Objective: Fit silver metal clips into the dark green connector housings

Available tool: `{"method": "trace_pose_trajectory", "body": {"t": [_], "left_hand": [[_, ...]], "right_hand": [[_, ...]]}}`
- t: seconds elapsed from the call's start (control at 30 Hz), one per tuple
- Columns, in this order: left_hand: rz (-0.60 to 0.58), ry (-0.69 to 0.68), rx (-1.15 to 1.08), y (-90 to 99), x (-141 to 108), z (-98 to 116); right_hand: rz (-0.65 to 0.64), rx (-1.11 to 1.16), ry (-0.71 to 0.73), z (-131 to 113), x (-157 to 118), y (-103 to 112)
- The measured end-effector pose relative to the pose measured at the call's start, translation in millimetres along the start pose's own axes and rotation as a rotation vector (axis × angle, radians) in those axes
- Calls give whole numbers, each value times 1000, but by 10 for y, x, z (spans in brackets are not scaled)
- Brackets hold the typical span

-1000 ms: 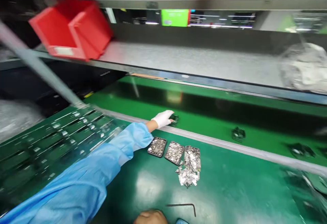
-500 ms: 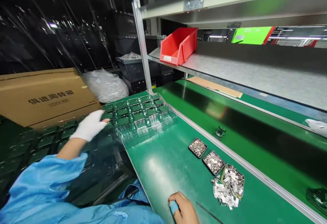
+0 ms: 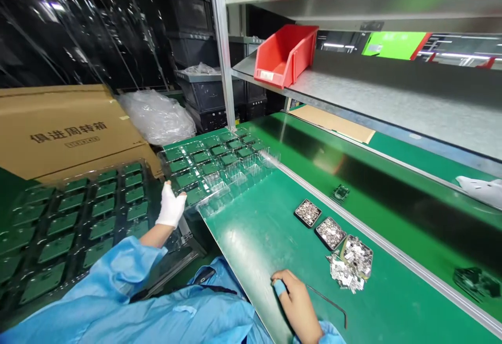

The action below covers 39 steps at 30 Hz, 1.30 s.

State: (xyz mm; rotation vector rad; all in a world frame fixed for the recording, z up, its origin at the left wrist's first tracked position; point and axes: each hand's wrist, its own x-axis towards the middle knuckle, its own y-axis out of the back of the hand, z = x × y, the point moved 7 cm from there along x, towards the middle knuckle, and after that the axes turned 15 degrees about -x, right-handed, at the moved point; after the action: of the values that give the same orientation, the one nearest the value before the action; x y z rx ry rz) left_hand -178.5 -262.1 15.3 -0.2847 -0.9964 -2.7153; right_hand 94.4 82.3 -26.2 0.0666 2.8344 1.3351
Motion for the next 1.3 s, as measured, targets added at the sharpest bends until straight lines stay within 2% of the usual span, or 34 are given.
{"method": "trace_pose_trajectory", "body": {"t": [0.07, 0.17, 0.23, 0.33, 0.43, 0.5, 0.57, 0.63, 0.7, 0.73, 0.77, 0.83, 0.9, 0.97, 1.03, 1.13, 1.23, 1.3], "left_hand": [[-83, -100, 86, 49, 49, 145], [-369, -240, 278, 24, 76, 342], [-512, -205, 379, 1, 111, 365], [-651, -121, 479, -73, 174, 344], [-655, -108, 446, -99, 234, 374], [-611, -148, 291, -49, 260, 467], [-488, -148, 184, 74, 282, 576], [-325, -165, 170, 161, 232, 760], [-247, -305, 64, 50, 29, 1110], [-282, -415, 2, -114, -142, 1324], [-331, -580, -69, -311, -367, 1570], [-490, -1060, -234, -725, -1004, 2061], [-673, -1410, -212, -1140, -1640, 2309], [-723, -1622, -232, -1370, -2101, 2416], [-723, -1739, -262, -1453, -2397, 2441], [-739, -1782, -313, -1398, -2569, 2413], [-901, -1772, -361, -1302, -2522, 2404], [-963, -1701, -346, -1337, -2329, 2463]], "right_hand": [[-3, -8, -10, 13, -3, 1], [-22, -16, -17, 34, 1, -8], [-34, -16, -16, 32, 6, -10], [-34, -11, -14, 3, 3, -5], [-9, 3, -22, -26, -12, 5], [21, 21, -36, -30, -16, 15], [52, 55, -55, -24, -12, 27], [81, 107, -81, -18, 4, 51], [136, 171, -146, 7, 39, 115], [177, 215, -193, 31, 64, 163], [223, 267, -241, 60, 91, 218], [304, 379, -310, 117, 156, 325], [337, 465, -334, 173, 222, 397], [342, 489, -376, 266, 249, 430], [355, 470, -443, 394, 221, 444], [380, 374, -443, 516, 156, 486], [389, 271, -323, 514, 132, 556], [396, 207, -253, 485, 130, 599]]}}
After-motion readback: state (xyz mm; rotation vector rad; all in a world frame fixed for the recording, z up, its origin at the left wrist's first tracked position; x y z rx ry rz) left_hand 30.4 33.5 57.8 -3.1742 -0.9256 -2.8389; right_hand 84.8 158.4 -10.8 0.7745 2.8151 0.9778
